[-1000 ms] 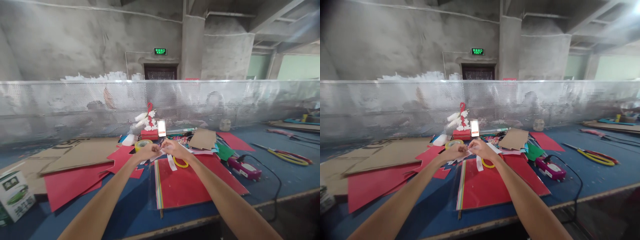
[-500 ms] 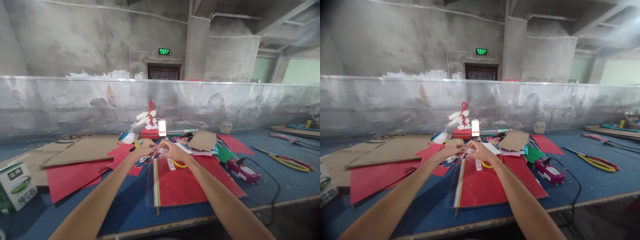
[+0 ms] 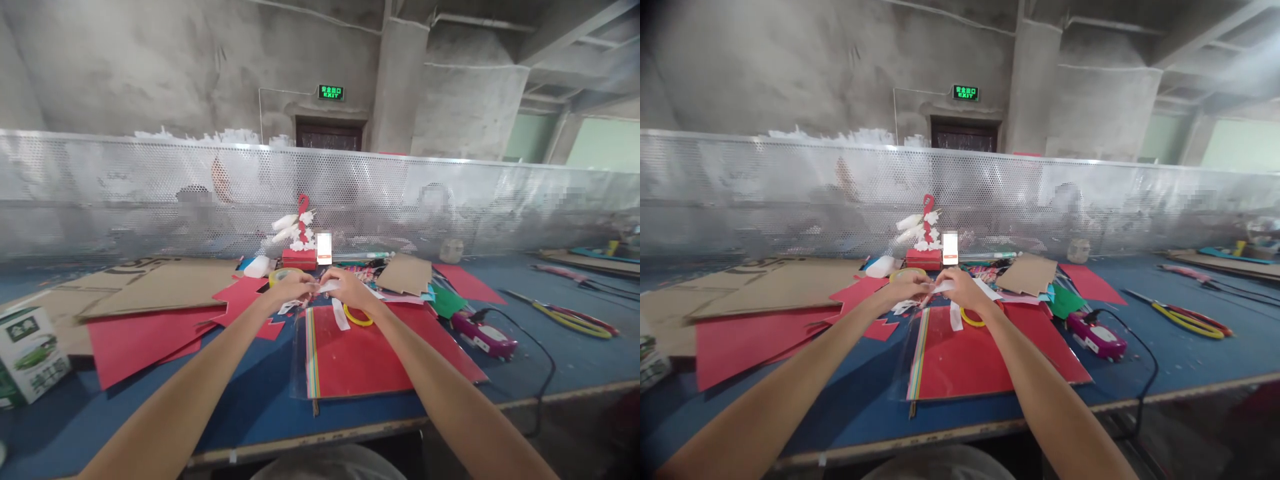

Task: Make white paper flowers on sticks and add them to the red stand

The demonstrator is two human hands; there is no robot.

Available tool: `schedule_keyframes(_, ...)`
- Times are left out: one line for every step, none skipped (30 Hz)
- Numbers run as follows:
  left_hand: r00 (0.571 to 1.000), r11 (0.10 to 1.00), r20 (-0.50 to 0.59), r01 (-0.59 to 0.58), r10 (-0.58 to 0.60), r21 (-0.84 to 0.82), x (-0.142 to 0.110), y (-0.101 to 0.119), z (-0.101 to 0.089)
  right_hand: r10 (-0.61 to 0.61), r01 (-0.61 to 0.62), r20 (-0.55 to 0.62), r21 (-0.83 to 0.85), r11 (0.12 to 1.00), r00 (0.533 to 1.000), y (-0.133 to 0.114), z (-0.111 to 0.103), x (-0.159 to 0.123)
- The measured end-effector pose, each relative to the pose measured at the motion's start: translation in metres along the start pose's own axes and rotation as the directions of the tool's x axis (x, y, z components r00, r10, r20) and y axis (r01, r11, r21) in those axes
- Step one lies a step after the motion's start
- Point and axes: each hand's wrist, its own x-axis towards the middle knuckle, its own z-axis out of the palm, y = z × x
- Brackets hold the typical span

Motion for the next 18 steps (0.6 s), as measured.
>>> schedule_keyframes(1.0,1.0,-0.019,-0.008,0.008,0.012,-0.0015,0.0012,-0.0004,-0.001,0.001,-0.001,-0.008,1.0,1.0,0.0008,-0.0002,0.0002)
schedule_keyframes(0.999,0.999,-0.041,-0.016,0.017,0.027,-0.003,0.0024,-0.0008,-0.011,0.011,-0.003,-0.012,1.0,1.0,0.0014,-0.0002,0.0005)
schedule_keyframes(0.998,0.999,-0.065,-0.025,0.027,0.041,-0.0044,0.0034,-0.0012,-0.024,0.024,-0.002,-0.01,1.0,1.0,0.0018,-0.0001,0.0007)
schedule_keyframes(0.996,0.998,-0.085,-0.031,0.035,0.051,-0.0054,0.0043,-0.0015,-0.036,0.036,0.0,0.0,0.999,0.999,0.0021,0.0001,0.0009)
schedule_keyframes(0.995,0.998,-0.095,-0.036,0.042,0.059,-0.0062,0.005,-0.0018,-0.043,0.043,0.002,0.014,0.999,0.999,0.0025,0.0005,0.001)
schedule_keyframes(0.994,0.997,-0.095,-0.039,0.045,0.065,-0.0068,0.0054,-0.0021,-0.043,0.043,0.0,0.028,0.999,0.999,0.003,0.0009,0.0011)
schedule_keyframes(0.995,0.997,-0.088,-0.04,0.046,0.071,-0.0072,0.0056,-0.0024,-0.038,0.038,-0.005,0.04,0.998,0.999,0.0036,0.0015,0.0011)
schedule_keyframes(0.996,0.996,-0.078,-0.041,0.047,0.08,-0.0075,0.0058,-0.0026,-0.029,0.03,-0.014,0.049,0.998,0.999,0.0041,0.0021,0.0011)
schedule_keyframes(0.997,0.995,-0.067,-0.043,0.049,0.095,-0.0078,0.0059,-0.0029,-0.019,0.02,-0.025,0.054,0.998,1.0,0.0046,0.0028,0.0011)
schedule_keyframes(0.997,0.992,-0.054,-0.05,0.056,0.116,-0.0082,0.006,-0.0031,-0.01,0.012,-0.037,0.06,0.998,0.999,0.005,0.0035,0.0011)
schedule_keyframes(0.997,0.988,-0.04,-0.062,0.068,0.14,-0.0087,0.0062,-0.0032,0.0,0.003,-0.045,0.07,0.998,0.999,0.0051,0.0042,0.0011)
schedule_keyframes(0.996,0.984,-0.026,-0.075,0.081,0.16,-0.0092,0.0064,-0.0033,0.011,-0.007,-0.045,0.088,0.996,0.999,0.0049,0.0048,0.001)
schedule_keyframes(0.996,0.98,-0.012,-0.088,0.092,0.176,-0.0096,0.0065,-0.0033,0.025,-0.021,-0.039,0.114,0.993,0.999,0.0045,0.0053,0.001)
schedule_keyframes(0.995,0.978,0.002,-0.099,0.1,0.184,-0.0099,0.0066,-0.0032,0.039,-0.035,-0.03,0.142,0.989,0.999,0.0039,0.0056,0.001)
schedule_keyframes(0.994,0.977,0.016,-0.106,0.105,0.186,-0.01,0.0065,-0.0032,0.052,-0.048,-0.02,0.17,0.984,0.998,0.0031,0.0058,0.001)
schedule_keyframes(0.994,0.977,0.028,-0.112,0.108,0.182,-0.0096,0.0062,-0.0031,0.062,-0.059,-0.008,0.193,0.979,0.998,0.0023,0.0057,0.001)
schedule_keyframes(0.993,0.977,0.037,-0.117,0.112,0.178,-0.0089,0.0055,-0.0032,0.068,-0.066,-0.002,0.208,0.976,0.998,0.0015,0.0054,0.0009)
schedule_keyframes(0.992,0.976,0.04,-0.128,0.123,0.177,-0.0077,0.0045,-0.0034,0.07,-0.068,-0.003,0.213,0.975,0.998,0.0008,0.0049,0.0008)
